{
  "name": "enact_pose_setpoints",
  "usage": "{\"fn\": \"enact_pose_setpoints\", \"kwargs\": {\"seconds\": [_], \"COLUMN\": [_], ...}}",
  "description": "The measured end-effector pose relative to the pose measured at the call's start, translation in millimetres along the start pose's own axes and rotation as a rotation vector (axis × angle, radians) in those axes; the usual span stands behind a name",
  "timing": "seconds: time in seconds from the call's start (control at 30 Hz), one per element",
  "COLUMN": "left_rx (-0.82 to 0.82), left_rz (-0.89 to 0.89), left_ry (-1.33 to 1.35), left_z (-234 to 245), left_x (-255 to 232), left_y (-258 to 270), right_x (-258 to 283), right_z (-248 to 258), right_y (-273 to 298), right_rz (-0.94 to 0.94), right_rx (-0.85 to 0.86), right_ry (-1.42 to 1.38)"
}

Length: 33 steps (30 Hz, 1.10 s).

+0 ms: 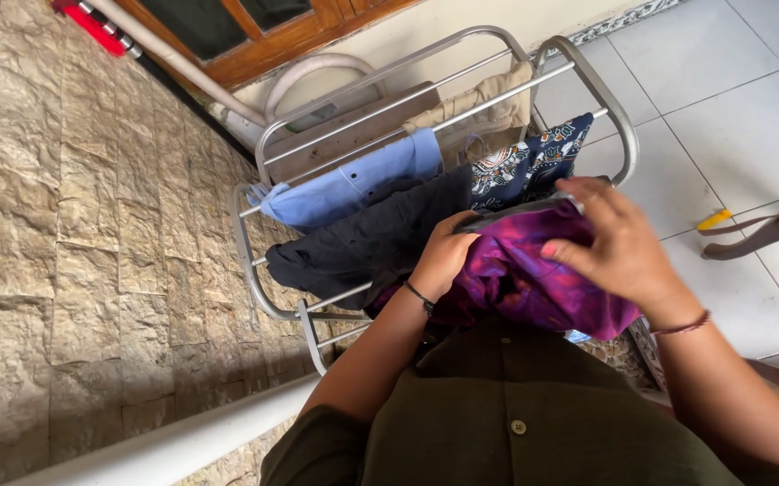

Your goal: Taking various garments off a drying rack and folding them.

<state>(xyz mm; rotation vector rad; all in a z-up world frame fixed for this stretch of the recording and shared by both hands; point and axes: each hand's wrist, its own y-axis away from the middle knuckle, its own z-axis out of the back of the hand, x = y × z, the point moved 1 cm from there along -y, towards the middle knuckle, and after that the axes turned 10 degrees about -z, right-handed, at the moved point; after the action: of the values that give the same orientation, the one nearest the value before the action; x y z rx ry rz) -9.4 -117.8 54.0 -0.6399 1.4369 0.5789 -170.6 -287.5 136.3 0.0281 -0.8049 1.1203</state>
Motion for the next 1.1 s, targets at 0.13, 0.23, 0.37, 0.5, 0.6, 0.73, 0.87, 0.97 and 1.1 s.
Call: {"fn": "enact_pose_setpoints", "kwargs": {"seconds": [0.13, 0.23, 0.37, 0.5, 0.6, 0.73, 0.87, 0.97, 1.1], "left_rx": [-0.019, 0.066, 0.306, 0.308, 0.151, 0.001, 0.009, -0.045, -0.197], "left_rz": [0.084, 0.059, 0.081, 0.115, 0.241, 0.279, 0.241, 0.229, 0.254], "left_ry": [0.110, -0.018, -0.267, -0.181, 0.199, 0.382, 0.211, 0.195, 0.399], "left_z": [-11.5, 0.2, 17.4, 15.4, 17.8, 21.4, 22.0, 20.0, 24.1], "left_x": [-62.0, -6.8, -68.9, -36.9, -2.3, 11.7, 91.5, 72.0, 22.6], "left_y": [16.5, -1.7, 12.1, 12.5, 3.6, -2.3, -8.7, -10.0, -11.3], "right_x": [9.0, -15.1, 0.6, 13.4, 22.6, 2.7, 23.6, 13.3, 6.2], "right_z": [-50.7, -69.1, -41.2, -10.5, 2.8, -17.7, -40.6, -67.0, -61.5], "right_y": [29.3, 33.8, 15.7, -9.7, -28.5, -22.0, 3.7, 20.2, 25.0], "right_rz": [-0.116, -0.514, -0.796, -0.543, -0.455, -0.043, -0.008, -0.094, -0.205], "right_rx": [0.153, 0.336, 0.324, 0.419, 0.375, -0.127, -0.011, 0.250, 0.654], "right_ry": [-0.027, -0.273, -0.507, -0.616, -0.267, 0.060, -0.197, -0.152, 0.088]}}
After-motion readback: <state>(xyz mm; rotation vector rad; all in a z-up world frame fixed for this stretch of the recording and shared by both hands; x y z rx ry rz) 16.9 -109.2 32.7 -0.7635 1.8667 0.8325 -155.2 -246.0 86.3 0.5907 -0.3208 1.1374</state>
